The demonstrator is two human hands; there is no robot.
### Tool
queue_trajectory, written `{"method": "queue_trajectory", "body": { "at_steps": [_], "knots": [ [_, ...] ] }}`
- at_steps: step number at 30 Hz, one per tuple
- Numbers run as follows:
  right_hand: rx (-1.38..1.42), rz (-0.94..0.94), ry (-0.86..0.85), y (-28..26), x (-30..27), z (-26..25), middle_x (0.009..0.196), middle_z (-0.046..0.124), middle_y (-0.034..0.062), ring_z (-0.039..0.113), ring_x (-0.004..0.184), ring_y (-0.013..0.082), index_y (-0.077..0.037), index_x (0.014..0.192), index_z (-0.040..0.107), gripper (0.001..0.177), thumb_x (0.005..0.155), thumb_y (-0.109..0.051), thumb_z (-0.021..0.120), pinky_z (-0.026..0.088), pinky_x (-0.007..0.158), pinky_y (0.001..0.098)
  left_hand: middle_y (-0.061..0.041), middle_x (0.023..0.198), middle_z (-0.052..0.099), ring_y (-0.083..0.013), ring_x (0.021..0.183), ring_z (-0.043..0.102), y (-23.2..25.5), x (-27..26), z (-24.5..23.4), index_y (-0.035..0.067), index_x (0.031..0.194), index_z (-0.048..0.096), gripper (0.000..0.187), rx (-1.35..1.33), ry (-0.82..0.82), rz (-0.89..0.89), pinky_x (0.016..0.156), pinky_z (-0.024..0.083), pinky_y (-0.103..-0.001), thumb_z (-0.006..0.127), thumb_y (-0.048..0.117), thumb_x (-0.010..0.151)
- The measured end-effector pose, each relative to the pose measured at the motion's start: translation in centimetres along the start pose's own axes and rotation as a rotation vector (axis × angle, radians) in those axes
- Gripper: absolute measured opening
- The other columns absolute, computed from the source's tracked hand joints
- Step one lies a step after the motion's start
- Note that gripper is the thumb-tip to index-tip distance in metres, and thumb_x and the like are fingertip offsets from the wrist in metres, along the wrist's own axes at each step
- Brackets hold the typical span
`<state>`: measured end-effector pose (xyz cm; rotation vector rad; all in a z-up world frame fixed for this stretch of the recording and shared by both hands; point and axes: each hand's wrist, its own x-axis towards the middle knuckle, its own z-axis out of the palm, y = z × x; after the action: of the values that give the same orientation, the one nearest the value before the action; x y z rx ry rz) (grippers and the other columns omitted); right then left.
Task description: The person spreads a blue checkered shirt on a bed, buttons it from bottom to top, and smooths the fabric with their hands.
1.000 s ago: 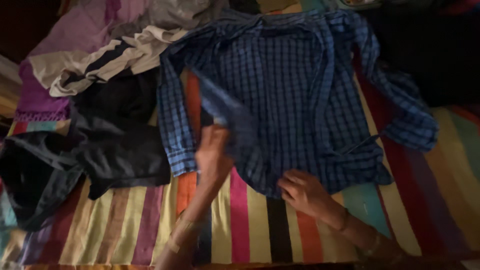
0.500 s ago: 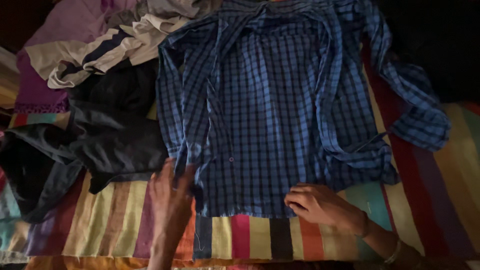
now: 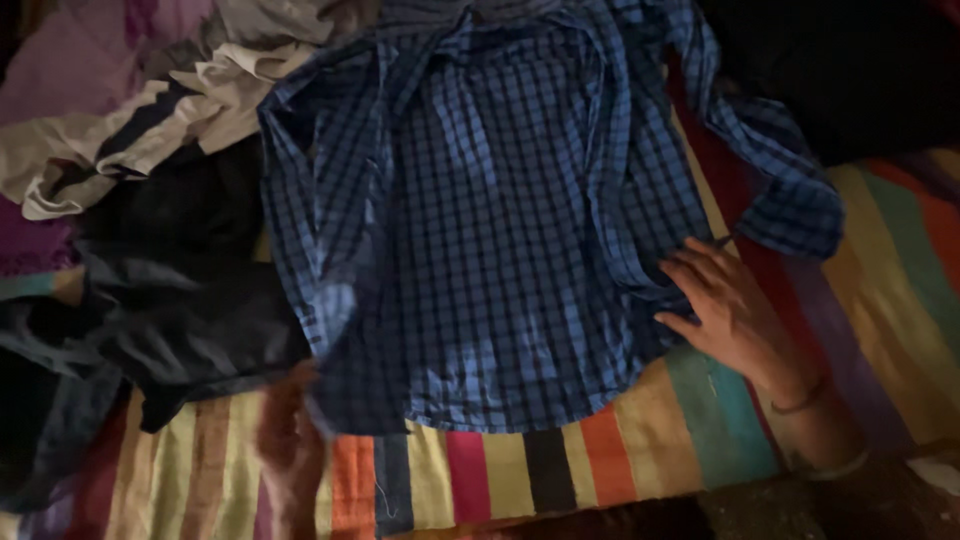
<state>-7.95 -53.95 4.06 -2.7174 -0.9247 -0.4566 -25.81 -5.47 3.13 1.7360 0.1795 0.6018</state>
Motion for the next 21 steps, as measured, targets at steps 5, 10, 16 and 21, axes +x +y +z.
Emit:
{"method": "queue_trajectory", "body": {
  "at_steps": [5, 10, 16, 21],
  "knots": [
    [0.039, -0.020, -0.039, 2.8, -0.4, 1.4, 0.113, 0.069, 0.0156, 0.054, 0.134, 0.0398, 0.001, 0.103, 0.070, 0.049, 0.072, -0.034, 0.083, 0.040, 0.114, 0.0559, -0.022, 0.155, 0.044, -0.0384, 0.143, 0.045, 2.7, 1.5, 1.6, 0.017, 0.142, 0.053, 0.073, 0.502, -0.281, 0.059, 0.114, 0.045, -0.049, 0.060, -0.013, 0.075],
    [0.085, 0.104, -0.173, 2.5, 0.7, -0.1, 0.089, 0.069, 0.0116, 0.065, 0.091, 0.0293, -0.002, 0.101, 0.070, 0.052, 0.076, -0.044, 0.086, 0.048, 0.110, 0.0505, -0.026, 0.165, 0.010, -0.0492, 0.153, 0.015, 2.4, 0.6, 4.4, 0.021, 0.151, 0.046, 0.093, 1.038, -0.606, 0.115, 0.119, 0.017, -0.067, 0.062, -0.012, 0.065],
    [-0.029, 0.024, -0.030, 3.5, 0.9, -2.6, 0.095, 0.073, 0.0101, 0.067, 0.084, 0.0228, -0.006, 0.099, 0.072, 0.018, 0.092, -0.023, 0.073, 0.049, 0.109, 0.0494, -0.020, 0.163, 0.026, -0.0372, 0.151, 0.024, 1.0, 0.6, 3.9, 0.028, 0.140, 0.062, 0.079, 1.181, -0.543, 0.301, 0.123, 0.015, -0.062, 0.053, -0.016, 0.074],
    [-0.194, 0.629, -0.016, 3.9, -0.2, -7.4, 0.081, 0.070, 0.0093, 0.062, 0.059, 0.0182, -0.007, 0.112, 0.074, 0.013, 0.107, -0.014, 0.064, 0.052, 0.054, 0.0333, -0.016, 0.161, 0.034, -0.0325, 0.150, 0.030, 0.0, 0.9, 3.8, 0.022, 0.120, 0.074, 0.051, 1.120, -0.564, 0.413, 0.126, 0.020, -0.058, 0.061, -0.007, 0.081]
  ]
}}
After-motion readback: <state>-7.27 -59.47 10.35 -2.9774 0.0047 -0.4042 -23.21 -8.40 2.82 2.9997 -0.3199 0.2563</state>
